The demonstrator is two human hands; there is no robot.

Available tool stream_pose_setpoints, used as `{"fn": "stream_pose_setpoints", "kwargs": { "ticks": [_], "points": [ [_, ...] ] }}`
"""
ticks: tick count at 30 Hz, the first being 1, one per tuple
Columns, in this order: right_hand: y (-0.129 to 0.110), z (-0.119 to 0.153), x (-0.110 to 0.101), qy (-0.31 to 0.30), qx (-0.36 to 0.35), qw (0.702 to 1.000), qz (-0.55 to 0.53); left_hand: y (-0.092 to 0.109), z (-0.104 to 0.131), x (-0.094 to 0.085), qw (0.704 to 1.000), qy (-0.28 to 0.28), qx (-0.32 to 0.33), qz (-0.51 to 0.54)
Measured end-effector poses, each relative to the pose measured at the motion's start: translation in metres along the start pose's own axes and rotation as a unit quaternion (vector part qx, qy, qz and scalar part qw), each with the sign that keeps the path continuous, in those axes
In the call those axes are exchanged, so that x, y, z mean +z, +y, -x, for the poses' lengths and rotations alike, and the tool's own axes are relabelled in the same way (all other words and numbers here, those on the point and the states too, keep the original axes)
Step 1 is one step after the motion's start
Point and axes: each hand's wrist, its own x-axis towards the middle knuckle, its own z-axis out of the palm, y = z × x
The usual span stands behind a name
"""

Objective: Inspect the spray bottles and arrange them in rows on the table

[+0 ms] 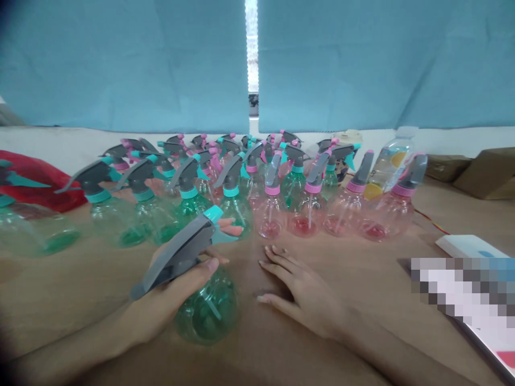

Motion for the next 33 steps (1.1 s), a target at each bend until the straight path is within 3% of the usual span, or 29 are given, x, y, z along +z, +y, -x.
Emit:
{"fn": "stream_pose_setpoints", "kwargs": {
  "ticks": [13,21,33],
  "points": [
    [0.0005,-0.0005,0.001,0.004,-0.006,1.0,0.011,-0.0066,-0.001,0.0005,0.999,-0.017,0.035,0.028],
    [0.0003,-0.0005,-0.0003,-0.028,0.004,0.999,0.046,-0.007,-0.0008,-0.0014,0.999,-0.022,0.018,0.034],
    [0.0015,-0.0008,0.0014,-0.022,0.012,0.999,0.032,0.0013,-0.0008,-0.0062,0.999,-0.035,0.001,0.041]
  ]
}}
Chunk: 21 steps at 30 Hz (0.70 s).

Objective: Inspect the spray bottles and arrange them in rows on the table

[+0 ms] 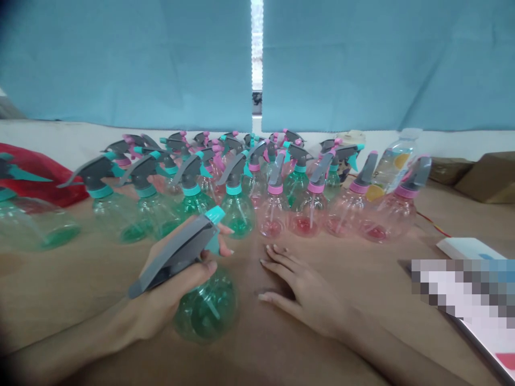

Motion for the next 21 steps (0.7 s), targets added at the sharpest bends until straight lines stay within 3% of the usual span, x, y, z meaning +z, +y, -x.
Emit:
{"fn": "stream_pose_setpoints", "kwargs": {
  "ticks": [6,14,21],
  "points": [
    [0.0,0.0009,-0.0006,0.0,-0.004,1.0,0.004,0.003,-0.0041,-0.0008,1.0,0.0,0.002,-0.001],
    [0.0006,-0.0011,0.0004,0.004,-0.007,1.0,-0.002,0.001,-0.0027,0.0032,0.999,0.046,-0.016,-0.013],
    [0.0011,0.0008,0.0006,0.013,-0.007,1.0,-0.012,-0.003,-0.003,0.0054,1.0,0.015,-0.006,0.01]
  ]
}}
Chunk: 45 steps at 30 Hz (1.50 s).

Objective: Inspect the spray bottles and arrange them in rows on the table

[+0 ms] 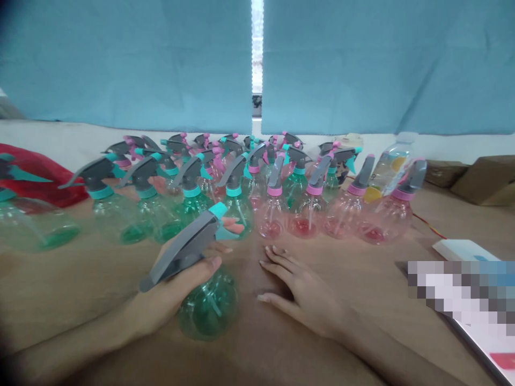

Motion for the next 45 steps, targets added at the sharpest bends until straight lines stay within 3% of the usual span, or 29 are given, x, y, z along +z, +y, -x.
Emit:
{"fn": "stream_pose_setpoints", "kwargs": {
  "ticks": [28,45],
  "points": [
    [-0.0015,0.0004,-0.001,0.022,-0.006,0.999,-0.022,-0.0017,0.0018,-0.0006,0.999,-0.004,0.022,-0.043],
    [-0.0027,-0.0008,-0.0029,0.005,0.005,1.0,-0.005,-0.0021,0.001,-0.0012,0.998,0.003,0.037,-0.045]
  ]
}}
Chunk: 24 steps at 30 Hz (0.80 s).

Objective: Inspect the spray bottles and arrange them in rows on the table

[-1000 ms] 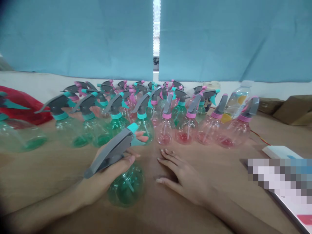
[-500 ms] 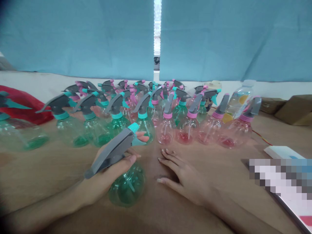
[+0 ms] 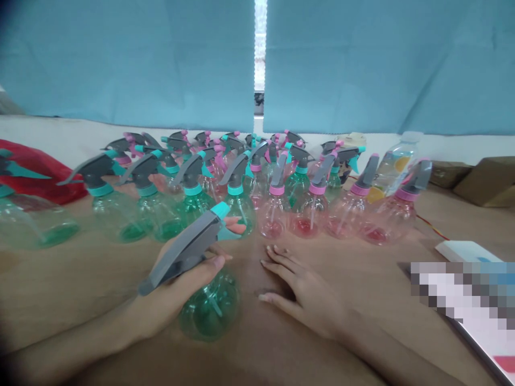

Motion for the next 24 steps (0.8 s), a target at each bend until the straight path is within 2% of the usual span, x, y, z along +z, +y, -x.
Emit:
{"fn": "stream_pose_setpoints", "kwargs": {
  "ticks": [8,18,24],
  "points": [
    [0.0008,0.0002,0.0015,0.014,-0.011,1.0,-0.007,-0.0007,0.0008,-0.0004,1.0,-0.012,-0.009,0.006],
    [0.0018,0.001,0.0029,0.02,-0.007,1.0,0.003,0.0035,0.0001,-0.0013,1.0,0.012,-0.005,0.001],
    [0.002,0.0008,0.0032,0.005,-0.003,1.0,-0.001,0.0044,0.0009,-0.0028,1.0,-0.012,-0.016,0.007]
  ]
}}
